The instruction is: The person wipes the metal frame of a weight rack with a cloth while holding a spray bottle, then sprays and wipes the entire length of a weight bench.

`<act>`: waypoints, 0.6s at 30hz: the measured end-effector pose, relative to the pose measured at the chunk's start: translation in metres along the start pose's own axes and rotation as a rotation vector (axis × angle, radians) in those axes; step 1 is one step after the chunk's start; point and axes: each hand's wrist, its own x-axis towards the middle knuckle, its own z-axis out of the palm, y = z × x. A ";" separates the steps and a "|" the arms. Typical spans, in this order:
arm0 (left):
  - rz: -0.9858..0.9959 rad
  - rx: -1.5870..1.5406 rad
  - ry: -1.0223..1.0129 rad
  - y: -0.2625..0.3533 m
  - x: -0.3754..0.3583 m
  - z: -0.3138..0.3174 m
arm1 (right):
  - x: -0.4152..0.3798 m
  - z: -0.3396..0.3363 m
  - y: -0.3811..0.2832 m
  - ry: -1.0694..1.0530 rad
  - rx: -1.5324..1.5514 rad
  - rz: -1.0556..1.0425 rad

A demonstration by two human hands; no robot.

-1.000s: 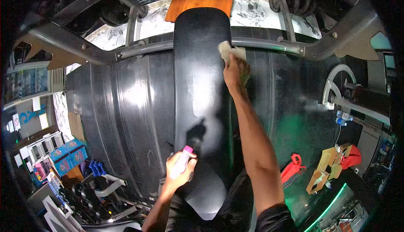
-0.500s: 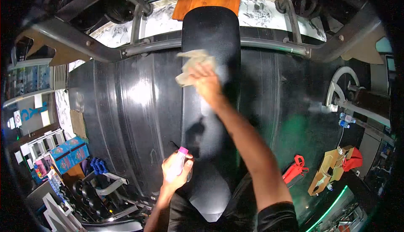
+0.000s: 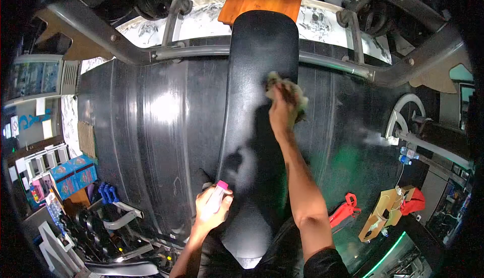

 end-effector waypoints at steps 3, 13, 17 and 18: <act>-0.134 -0.118 0.035 0.000 -0.007 0.003 | 0.012 -0.019 -0.024 -0.220 0.082 -0.061; -0.124 -0.109 -0.016 -0.008 -0.016 0.002 | 0.070 -0.046 -0.003 -0.206 0.174 0.386; -0.107 -0.036 -0.061 -0.009 -0.015 -0.002 | 0.055 -0.007 -0.020 -0.138 -0.151 0.044; -0.115 -0.030 -0.061 -0.009 -0.017 -0.004 | 0.047 0.001 -0.027 -0.144 -0.137 0.049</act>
